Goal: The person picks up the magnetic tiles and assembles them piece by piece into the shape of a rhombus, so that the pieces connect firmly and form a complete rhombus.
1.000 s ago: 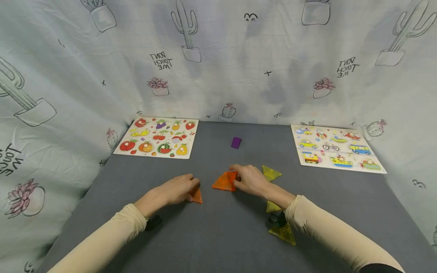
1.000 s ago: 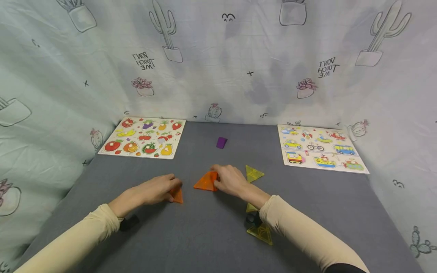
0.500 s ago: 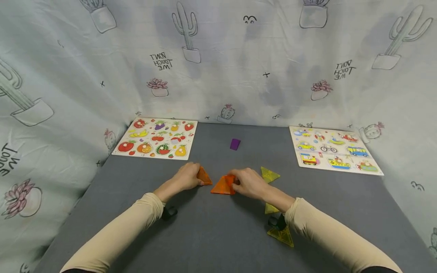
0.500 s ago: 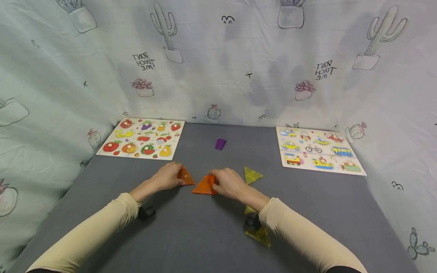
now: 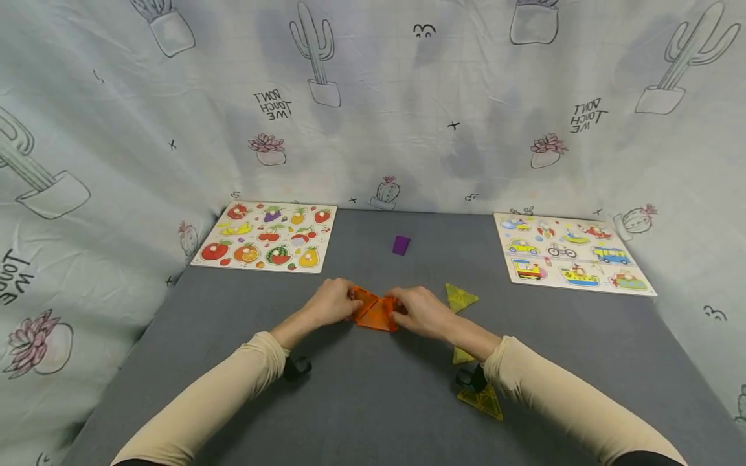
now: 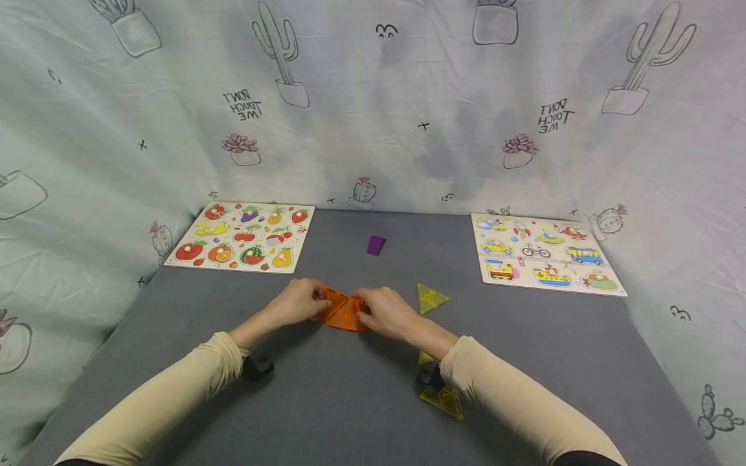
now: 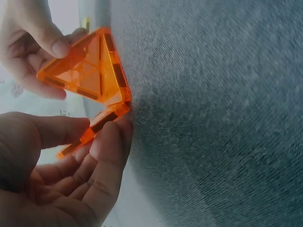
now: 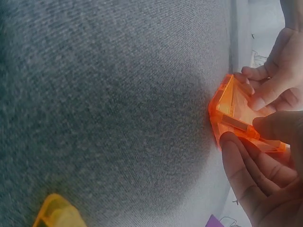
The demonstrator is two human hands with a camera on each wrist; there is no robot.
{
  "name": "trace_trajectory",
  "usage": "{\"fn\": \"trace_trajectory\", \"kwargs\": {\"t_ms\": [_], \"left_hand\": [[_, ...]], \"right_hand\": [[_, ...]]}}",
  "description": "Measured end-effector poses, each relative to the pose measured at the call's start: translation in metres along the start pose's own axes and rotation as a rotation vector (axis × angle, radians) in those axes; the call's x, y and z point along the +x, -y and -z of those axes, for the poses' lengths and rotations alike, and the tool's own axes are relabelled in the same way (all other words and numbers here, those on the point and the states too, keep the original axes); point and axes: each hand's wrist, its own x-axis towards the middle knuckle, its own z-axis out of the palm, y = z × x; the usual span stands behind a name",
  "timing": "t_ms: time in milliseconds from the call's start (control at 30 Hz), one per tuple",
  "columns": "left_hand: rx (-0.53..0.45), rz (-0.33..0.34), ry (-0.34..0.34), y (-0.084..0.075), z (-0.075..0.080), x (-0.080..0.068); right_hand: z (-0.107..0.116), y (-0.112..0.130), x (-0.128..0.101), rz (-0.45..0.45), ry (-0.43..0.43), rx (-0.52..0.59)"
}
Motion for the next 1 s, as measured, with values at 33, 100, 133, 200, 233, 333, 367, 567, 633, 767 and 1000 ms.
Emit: {"fn": "trace_trajectory", "kwargs": {"t_ms": [33, 100, 133, 200, 233, 333, 367, 567, 633, 767, 1000], "left_hand": [[0.008, -0.007, 0.006, -0.001, 0.000, 0.000], [0.019, -0.019, 0.012, -0.002, 0.000, -0.001], [0.025, -0.029, 0.013, -0.003, 0.000, -0.001], [0.040, -0.053, 0.008, -0.004, 0.000, -0.002], [0.051, -0.071, 0.002, -0.005, 0.000, -0.003], [0.067, -0.132, 0.001, -0.009, -0.001, -0.005], [0.066, -0.151, 0.008, -0.011, -0.001, -0.006], [0.049, -0.176, 0.034, -0.020, -0.003, -0.010], [0.049, -0.185, 0.005, -0.022, -0.004, -0.011], [0.029, -0.252, -0.088, -0.021, -0.005, -0.012], [0.019, -0.298, -0.210, -0.015, -0.004, -0.011]], "right_hand": [[0.000, 0.000, 0.000, -0.001, -0.003, -0.001], [0.000, 0.001, 0.000, -0.007, -0.012, 0.003], [0.000, 0.001, 0.000, -0.010, -0.019, 0.003], [0.000, 0.002, -0.001, -0.016, -0.035, 0.004], [0.000, 0.002, -0.001, -0.018, -0.043, 0.006], [-0.001, 0.003, 0.000, -0.015, -0.056, 0.007], [-0.001, 0.004, 0.001, -0.015, -0.053, 0.009], [-0.003, 0.006, 0.002, -0.008, -0.023, 0.013], [-0.004, 0.007, 0.002, -0.006, -0.030, 0.011], [-0.006, 0.009, 0.003, 0.016, -0.060, -0.011], [-0.011, 0.015, 0.015, 0.012, -0.102, -0.001]]}}
